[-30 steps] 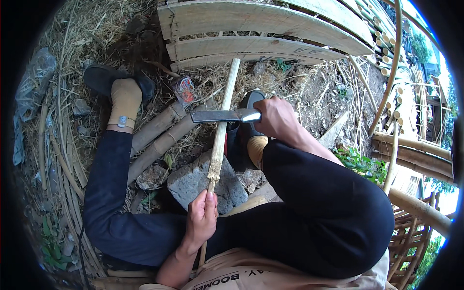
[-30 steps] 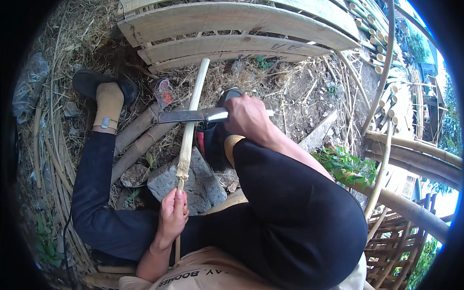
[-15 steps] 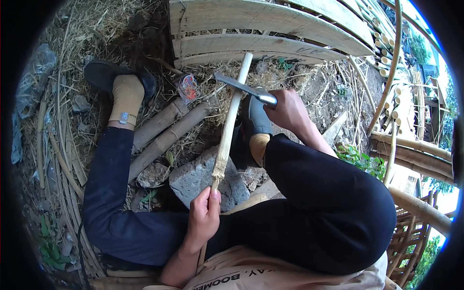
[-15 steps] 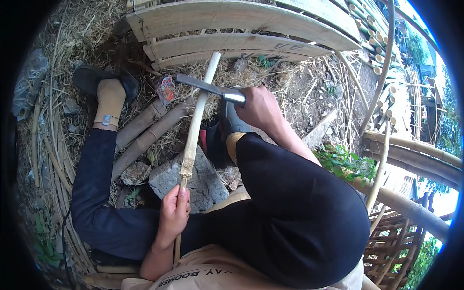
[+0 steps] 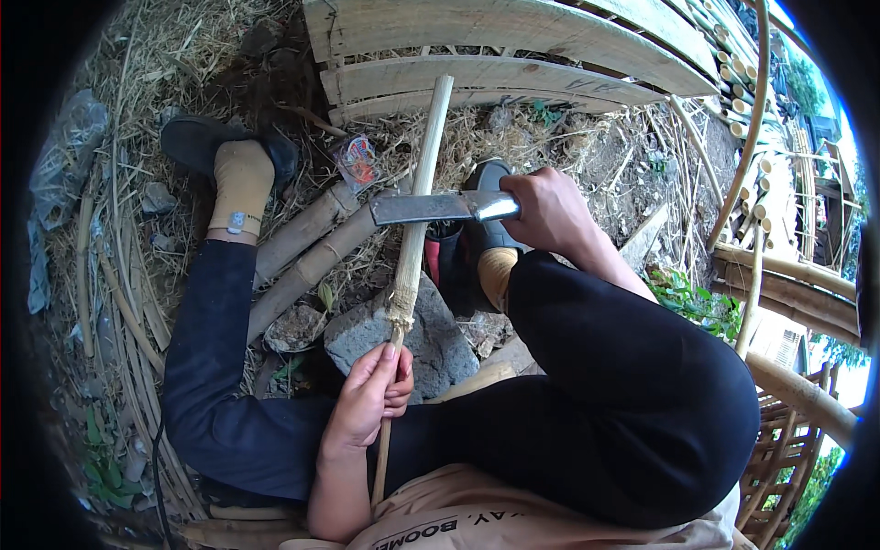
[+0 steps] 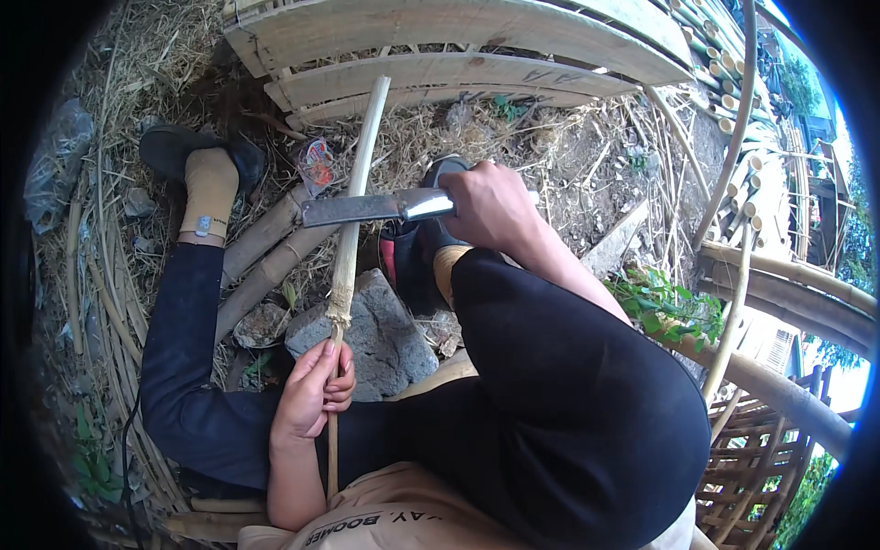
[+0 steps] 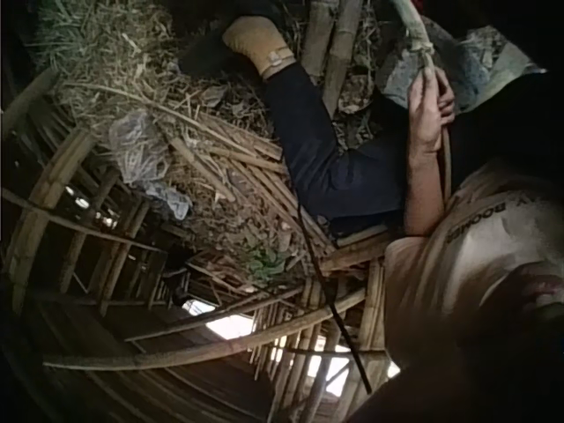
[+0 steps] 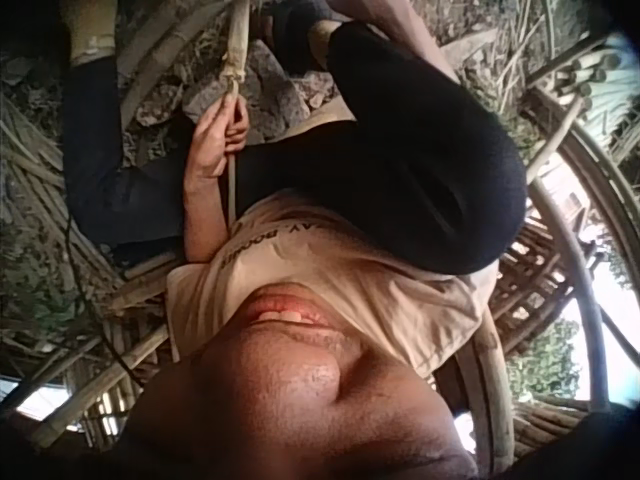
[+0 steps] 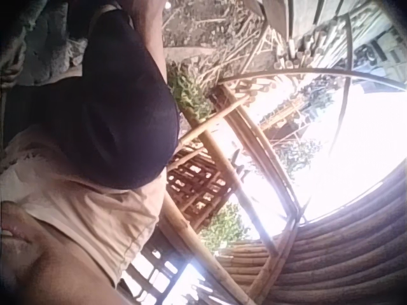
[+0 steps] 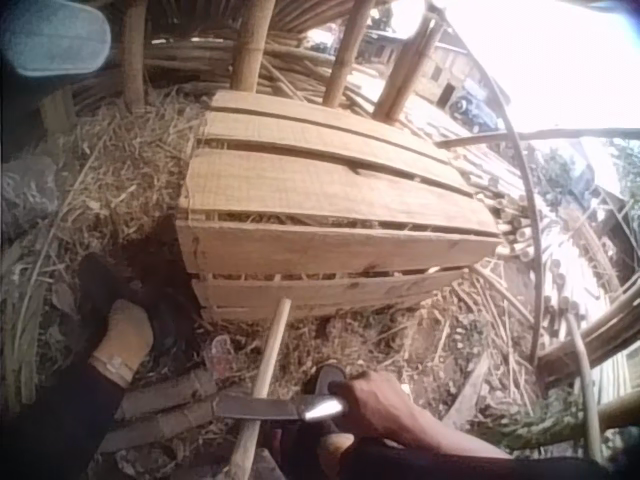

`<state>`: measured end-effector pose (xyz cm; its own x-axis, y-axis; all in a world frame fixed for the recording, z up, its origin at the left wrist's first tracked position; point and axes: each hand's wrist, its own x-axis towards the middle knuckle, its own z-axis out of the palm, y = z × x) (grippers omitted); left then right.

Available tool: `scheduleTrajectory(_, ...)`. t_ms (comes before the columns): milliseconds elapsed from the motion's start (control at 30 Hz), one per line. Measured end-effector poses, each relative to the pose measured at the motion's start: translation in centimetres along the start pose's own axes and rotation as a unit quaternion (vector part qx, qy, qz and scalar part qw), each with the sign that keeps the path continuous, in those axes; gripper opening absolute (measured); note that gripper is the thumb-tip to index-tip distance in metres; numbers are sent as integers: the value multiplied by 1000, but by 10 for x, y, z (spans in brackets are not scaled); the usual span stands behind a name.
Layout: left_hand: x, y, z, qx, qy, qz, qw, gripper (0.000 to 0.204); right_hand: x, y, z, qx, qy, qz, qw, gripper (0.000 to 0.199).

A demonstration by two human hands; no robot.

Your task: The person scrapes a bamboo stick with a knife. They hold the bamboo against a stone and repeatedly slide the blade along its length to smooth the surface while sitting on the ground next to a bamboo crate.

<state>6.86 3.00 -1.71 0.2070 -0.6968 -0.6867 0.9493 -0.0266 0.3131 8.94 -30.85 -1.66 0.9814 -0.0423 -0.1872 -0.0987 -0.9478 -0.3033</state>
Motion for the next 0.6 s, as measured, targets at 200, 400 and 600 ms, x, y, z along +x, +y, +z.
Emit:
scheduleTrajectory(200, -5, 11, 4, -86, -56, 47, 994, 19, -5, 0, -10, 31, -23, -5, 999, 19)
scheduleTrajectory(400, -2, 7, 7, -60, -22, 49, 997, 18, -5, -3, -8, 76, -8, -8, 997, 18)
scheduleTrajectory(600, -3, 11, 0, -57, -59, 7, 997, 20, -6, -2, -7, 65, -11, -22, 998, 19)
